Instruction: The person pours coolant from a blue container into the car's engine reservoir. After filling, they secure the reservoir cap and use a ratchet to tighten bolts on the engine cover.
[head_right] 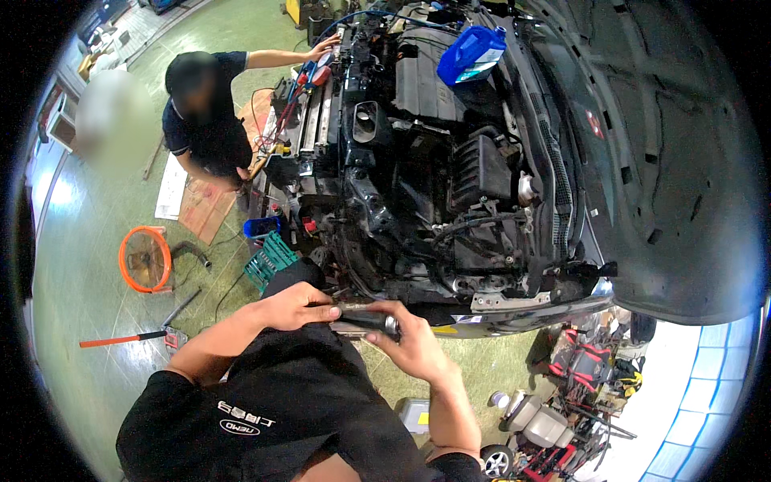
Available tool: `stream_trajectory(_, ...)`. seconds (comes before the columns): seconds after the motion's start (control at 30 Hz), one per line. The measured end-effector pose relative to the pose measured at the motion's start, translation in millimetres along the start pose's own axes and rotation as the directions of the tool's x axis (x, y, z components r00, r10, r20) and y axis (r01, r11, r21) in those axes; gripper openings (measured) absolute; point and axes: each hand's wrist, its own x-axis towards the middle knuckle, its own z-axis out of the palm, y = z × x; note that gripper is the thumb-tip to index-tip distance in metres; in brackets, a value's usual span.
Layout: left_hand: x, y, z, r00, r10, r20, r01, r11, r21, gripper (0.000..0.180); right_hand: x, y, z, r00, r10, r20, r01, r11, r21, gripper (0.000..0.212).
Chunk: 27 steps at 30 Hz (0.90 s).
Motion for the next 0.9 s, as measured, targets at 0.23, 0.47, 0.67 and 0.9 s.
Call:
stream_trajectory(0.23, 51, 10, -8, 0.991, -0.033, 0.129, 0.067, 0.961, -0.267, 0.047, 16, -15, -60, 0.998, -0.057, 0.004, 0.057, 0.98, -0.19, 0.04)
stream_trajectory(0.47, 124, 19, -56, 0.998, 0.04, -0.045, -0.047, 0.983, -0.178, 0.048, 84, 3, -84, 0.934, 0.232, -0.273, -0.232, 0.972, 0.03, 0.046)
stream_trajectory(0.67, 177, 20, -110, 0.999, 0.046, 0.017, -0.034, 0.899, -0.437, 0.048, 164, -12, -120, 0.976, 0.072, -0.204, -0.069, 0.997, 0.019, 0.037)
stream_trajectory(0.9, 257, -7, -170, 0.999, 0.026, -0.027, -0.034, 0.936, -0.351, 0.042, 256, -1, -152, 0.85, 0.4, -0.342, -0.48, 0.857, -0.189, 0.029)
